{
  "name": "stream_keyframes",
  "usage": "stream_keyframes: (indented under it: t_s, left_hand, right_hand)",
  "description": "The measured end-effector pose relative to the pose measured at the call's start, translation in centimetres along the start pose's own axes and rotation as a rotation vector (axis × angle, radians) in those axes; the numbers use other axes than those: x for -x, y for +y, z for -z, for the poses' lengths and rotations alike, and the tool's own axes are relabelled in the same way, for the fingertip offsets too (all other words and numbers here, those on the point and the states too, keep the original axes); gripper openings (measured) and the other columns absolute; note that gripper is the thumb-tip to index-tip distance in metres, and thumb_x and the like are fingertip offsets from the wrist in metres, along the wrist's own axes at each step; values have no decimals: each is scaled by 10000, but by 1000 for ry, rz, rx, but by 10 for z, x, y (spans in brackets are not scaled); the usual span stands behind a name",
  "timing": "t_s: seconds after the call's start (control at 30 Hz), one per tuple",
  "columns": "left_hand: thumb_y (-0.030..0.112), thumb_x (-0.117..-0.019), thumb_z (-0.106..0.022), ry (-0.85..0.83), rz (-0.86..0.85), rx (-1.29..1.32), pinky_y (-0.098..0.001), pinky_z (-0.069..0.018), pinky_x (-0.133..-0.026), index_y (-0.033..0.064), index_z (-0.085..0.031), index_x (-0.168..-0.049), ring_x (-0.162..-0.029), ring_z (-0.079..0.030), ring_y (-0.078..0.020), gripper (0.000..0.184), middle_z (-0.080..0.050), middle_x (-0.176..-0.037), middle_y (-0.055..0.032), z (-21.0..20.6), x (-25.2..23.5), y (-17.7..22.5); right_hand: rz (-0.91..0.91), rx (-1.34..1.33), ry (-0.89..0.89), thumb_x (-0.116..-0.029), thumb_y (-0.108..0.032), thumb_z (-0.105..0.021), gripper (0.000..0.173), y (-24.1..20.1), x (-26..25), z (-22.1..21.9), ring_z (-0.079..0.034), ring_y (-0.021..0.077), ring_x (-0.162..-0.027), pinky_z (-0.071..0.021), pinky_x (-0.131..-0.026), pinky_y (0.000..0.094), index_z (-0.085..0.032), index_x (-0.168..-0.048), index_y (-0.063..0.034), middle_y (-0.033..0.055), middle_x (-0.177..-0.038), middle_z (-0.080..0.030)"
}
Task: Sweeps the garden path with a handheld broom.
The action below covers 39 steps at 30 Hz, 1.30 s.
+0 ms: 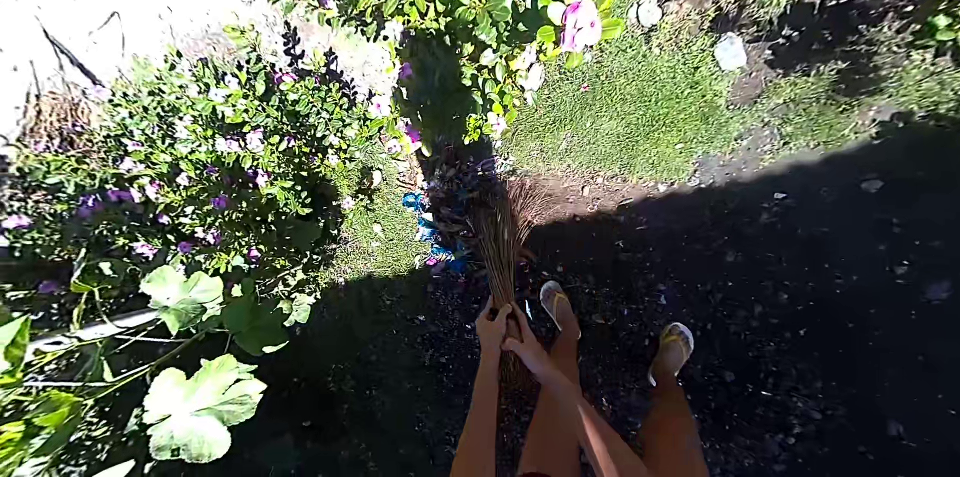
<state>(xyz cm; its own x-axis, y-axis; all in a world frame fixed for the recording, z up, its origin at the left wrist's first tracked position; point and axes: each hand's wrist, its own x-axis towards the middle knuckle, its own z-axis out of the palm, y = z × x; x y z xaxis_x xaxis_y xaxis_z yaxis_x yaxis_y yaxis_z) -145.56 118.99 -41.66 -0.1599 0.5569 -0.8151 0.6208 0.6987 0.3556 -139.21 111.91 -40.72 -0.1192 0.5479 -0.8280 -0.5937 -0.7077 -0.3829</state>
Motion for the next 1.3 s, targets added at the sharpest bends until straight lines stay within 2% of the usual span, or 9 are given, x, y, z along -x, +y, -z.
stream_keyframes:
  t_s: [0.23,0.43,0.57,0.67,0.73,0.83,0.93,1.0,1.3]
  left_hand:
    - [38,-969,-653,209,-107,83,-437,-473,-1014,-114,-426,-1471,-1117,-650,-359,572,-629,-1264,-341,3,33,15]
    - [138,-954,-683,-387,-56,-37,-433,-481,-1044,-46,-431,-1505,-1183,-639,-307,634,-619,-1324,-284,-44,97,5]
    - [234,-968,-695,-704,6,-182,-486,-416,-1114,35,-458,-1518,-1304,-560,-343,631,-552,-1436,-255,-95,67,7]
    - [168,-956,-706,-540,12,-134,-502,-412,-1106,-30,-517,-1449,-1274,-564,-394,564,-575,-1373,-303,-90,26,18]
    - [116,-961,-693,-343,50,7,-480,-418,-1101,-68,-488,-1452,-1258,-576,-386,563,-580,-1356,-316,-59,17,22]
    - [88,-969,-676,0,75,211,-482,-441,-1073,-77,-412,-1499,-1209,-608,-388,615,-601,-1321,-326,-29,35,25]
    - [56,-989,-612,306,60,470,-468,-338,-1180,-64,-211,-1583,-1423,-434,-394,727,-376,-1553,-327,-35,72,30]
    - [50,-991,-566,376,129,634,-446,-283,-1215,-12,-83,-1619,-1498,-322,-358,795,-245,-1632,-290,-35,95,25]
    - [30,-991,-574,566,624,1266,-463,-427,-1078,-52,-192,-1576,-1290,-510,-370,704,-431,-1479,-329,-91,136,-27]
  right_hand:
    - [29,49,-159,-819,-28,-590,933,-19,22,10,-389,259,-1434,-382,-1134,403,-118,-1623,-63,221,-1628,-258]
    - [34,47,372,-821,5,-586,937,-17,136,26,-316,272,-1486,-303,-1195,372,-75,-1606,32,273,-1640,-193]
    - [21,75,630,-884,38,-601,867,-44,127,42,-350,293,-1462,-302,-1195,355,-89,-1583,81,298,-1605,-257]
    - [-2,6,487,-965,-6,-558,813,-37,71,52,-378,301,-1431,-354,-1157,413,-58,-1606,4,272,-1607,-255]
    - [-39,79,279,-856,-99,-627,978,-17,38,52,-348,365,-1453,-359,-1149,512,-26,-1627,-67,283,-1626,-211]
    - [-103,276,45,-792,-117,-660,998,-33,29,44,-439,407,-1376,-402,-1095,542,-125,-1634,-87,314,-1553,-348]
    - [-143,471,-209,-777,-31,-666,995,-64,38,59,-384,364,-1435,-358,-1155,465,-135,-1617,-23,293,-1602,-282]
    - [-210,600,-362,-749,-63,-717,1058,-69,47,67,-398,368,-1429,-368,-1149,468,-112,-1615,-4,302,-1600,-279]
    - [-738,1049,-470,-898,-15,-604,798,-77,72,68,-551,317,-1242,-473,-1023,451,-207,-1591,-26,275,-1458,-465]
